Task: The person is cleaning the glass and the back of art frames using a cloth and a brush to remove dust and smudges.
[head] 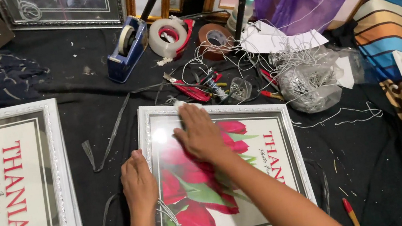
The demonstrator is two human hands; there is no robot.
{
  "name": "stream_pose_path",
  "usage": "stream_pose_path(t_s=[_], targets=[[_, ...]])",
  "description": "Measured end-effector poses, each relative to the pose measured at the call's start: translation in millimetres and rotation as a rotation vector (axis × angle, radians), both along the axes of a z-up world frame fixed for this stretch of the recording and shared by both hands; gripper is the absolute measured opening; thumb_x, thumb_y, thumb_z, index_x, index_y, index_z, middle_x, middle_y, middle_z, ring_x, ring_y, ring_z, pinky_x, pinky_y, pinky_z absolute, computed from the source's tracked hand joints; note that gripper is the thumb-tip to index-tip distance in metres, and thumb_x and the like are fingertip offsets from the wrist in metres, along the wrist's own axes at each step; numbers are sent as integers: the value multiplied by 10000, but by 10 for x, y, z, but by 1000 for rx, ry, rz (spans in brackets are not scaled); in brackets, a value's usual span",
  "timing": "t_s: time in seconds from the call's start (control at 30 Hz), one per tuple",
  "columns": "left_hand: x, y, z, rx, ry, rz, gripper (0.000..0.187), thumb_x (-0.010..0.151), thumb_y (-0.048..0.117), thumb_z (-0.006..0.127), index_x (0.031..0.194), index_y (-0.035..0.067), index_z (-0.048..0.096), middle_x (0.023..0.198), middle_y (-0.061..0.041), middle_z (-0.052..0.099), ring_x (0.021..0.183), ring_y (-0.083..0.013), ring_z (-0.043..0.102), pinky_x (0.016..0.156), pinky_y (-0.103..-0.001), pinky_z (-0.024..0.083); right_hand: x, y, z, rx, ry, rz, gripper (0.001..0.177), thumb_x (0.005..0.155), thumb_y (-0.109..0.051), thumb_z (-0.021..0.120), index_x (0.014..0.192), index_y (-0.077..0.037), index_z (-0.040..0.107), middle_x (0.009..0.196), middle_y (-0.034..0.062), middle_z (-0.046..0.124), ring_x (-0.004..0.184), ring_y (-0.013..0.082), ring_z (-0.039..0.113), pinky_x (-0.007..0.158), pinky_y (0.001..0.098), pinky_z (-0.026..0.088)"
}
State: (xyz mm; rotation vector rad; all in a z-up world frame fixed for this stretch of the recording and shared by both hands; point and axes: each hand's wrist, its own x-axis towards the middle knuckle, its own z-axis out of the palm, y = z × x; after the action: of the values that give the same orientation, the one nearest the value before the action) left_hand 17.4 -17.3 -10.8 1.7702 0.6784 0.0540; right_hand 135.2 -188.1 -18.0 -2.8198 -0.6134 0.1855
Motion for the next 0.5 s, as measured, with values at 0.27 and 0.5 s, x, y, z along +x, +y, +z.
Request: stream_pose_path(t_s=[0.27, 0.5], targets=[[7, 2, -44, 28, -9, -49, 777, 1039, 556, 171, 1382, 20, 616, 1413, -173, 612, 1416, -324, 443, 1169, -475, 297, 96, -1993, 219, -150, 16, -344, 726, 1043, -524, 331, 1538, 6, 356, 1600, 241, 365, 1499, 391, 307, 1220, 519, 253], [34, 4, -125, 130, -39, -56, 827, 1050, 588, 160, 1380, -18, 617, 1409, -213, 608, 1370, -393, 459, 1123, -512, 323, -428, -2967, 75, 65, 218, -552, 769, 995, -506, 380, 1610, -65, 244, 1641, 195, 320, 1516, 318, 323, 1217, 391, 254]])
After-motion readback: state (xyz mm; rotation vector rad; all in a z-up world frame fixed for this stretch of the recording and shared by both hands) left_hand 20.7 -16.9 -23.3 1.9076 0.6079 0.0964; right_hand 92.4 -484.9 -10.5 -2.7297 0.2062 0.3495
